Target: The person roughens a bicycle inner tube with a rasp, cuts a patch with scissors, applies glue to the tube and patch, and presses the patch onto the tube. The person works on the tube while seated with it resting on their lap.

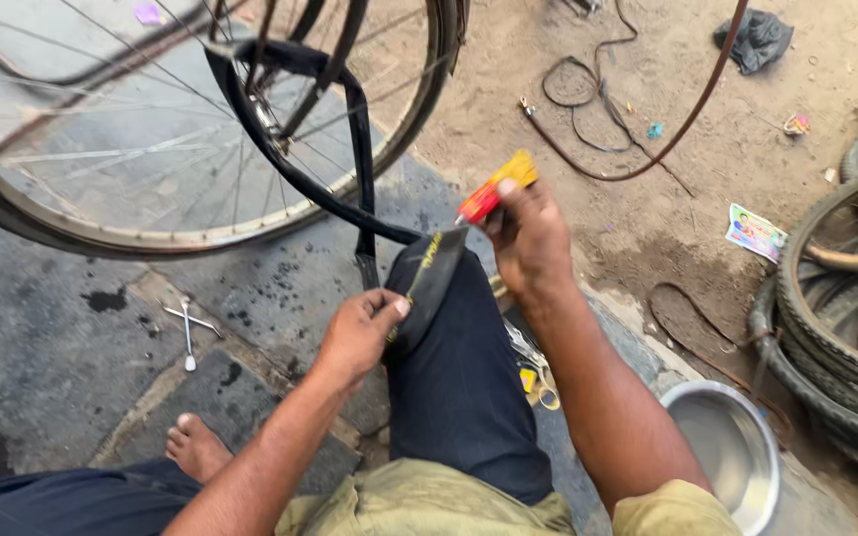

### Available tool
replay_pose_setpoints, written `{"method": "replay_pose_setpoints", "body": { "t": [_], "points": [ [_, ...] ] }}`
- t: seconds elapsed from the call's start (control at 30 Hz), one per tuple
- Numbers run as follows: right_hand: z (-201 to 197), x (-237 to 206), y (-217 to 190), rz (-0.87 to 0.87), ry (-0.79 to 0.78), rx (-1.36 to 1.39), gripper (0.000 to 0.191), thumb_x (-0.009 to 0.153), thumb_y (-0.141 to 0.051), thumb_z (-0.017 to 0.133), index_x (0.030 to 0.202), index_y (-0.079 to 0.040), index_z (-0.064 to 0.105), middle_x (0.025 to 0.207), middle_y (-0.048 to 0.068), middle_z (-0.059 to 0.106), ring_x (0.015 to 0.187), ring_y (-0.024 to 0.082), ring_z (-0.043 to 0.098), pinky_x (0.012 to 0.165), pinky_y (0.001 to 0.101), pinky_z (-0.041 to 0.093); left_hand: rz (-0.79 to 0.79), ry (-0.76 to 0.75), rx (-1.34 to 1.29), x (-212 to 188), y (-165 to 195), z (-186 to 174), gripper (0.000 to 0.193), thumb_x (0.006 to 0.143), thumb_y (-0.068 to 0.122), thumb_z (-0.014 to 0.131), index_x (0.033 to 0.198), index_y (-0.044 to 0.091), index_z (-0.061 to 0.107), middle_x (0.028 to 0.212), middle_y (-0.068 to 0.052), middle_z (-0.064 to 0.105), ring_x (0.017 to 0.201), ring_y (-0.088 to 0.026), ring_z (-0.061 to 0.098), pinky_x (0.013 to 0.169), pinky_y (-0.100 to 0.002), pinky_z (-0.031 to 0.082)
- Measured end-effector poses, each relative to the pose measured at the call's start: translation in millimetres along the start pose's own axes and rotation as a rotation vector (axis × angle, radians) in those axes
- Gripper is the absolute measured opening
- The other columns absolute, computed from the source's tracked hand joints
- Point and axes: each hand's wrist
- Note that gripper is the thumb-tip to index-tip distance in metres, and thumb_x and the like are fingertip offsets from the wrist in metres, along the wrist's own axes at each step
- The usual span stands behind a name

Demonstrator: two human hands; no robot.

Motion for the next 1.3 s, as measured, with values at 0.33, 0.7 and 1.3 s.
{"method": "replay_pose_setpoints", "body": {
  "t": [0.33, 0.7, 1.3],
  "points": [
    [4, -61, 4, -0.046, 0.084, -0.709, 0.025, 0.094, -0.018, 0.071, 0.111, -0.001, 0.063, 0.085, 0.002, 0.066, 0.065, 0.007, 0.057, 0.056, 0.0237, 0.047, -0.199, -0.045, -0.037, -10, 22, 4, 0.023, 0.095, 0.023, 0.065, 0.100, 0.002, 0.072, 0.079, -0.004, 0.065, 0.062, -0.015, 0.054, 0.044, -0.031, 0.044],
    [20, -73, 1, -0.110, 0.065, -0.884, 0.026, 0.095, -0.019, 0.071, 0.112, -0.001, 0.063, 0.096, 0.004, 0.071, 0.082, 0.008, 0.063, 0.072, 0.0257, 0.051, -0.140, -0.037, -0.009, -9, 24, 4, 0.025, 0.094, 0.026, 0.068, 0.102, 0.003, 0.074, 0.086, -0.004, 0.070, 0.076, -0.010, 0.060, 0.064, -0.029, 0.050],
    [26, -76, -2, -0.207, 0.049, -1.035, 0.027, 0.094, -0.020, 0.073, 0.111, -0.001, 0.062, 0.098, 0.006, 0.074, 0.092, 0.011, 0.070, 0.085, 0.0285, 0.055, -0.103, -0.032, -0.029, -3, 13, 5, 0.023, 0.092, 0.022, 0.069, 0.100, 0.001, 0.074, 0.085, -0.002, 0.070, 0.078, -0.008, 0.059, 0.074, -0.028, 0.049]
  ]
}}
Point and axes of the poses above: each hand's wrist, its own x-axis towards the middle knuckle, its own z-axis out of the palm, y = z × x
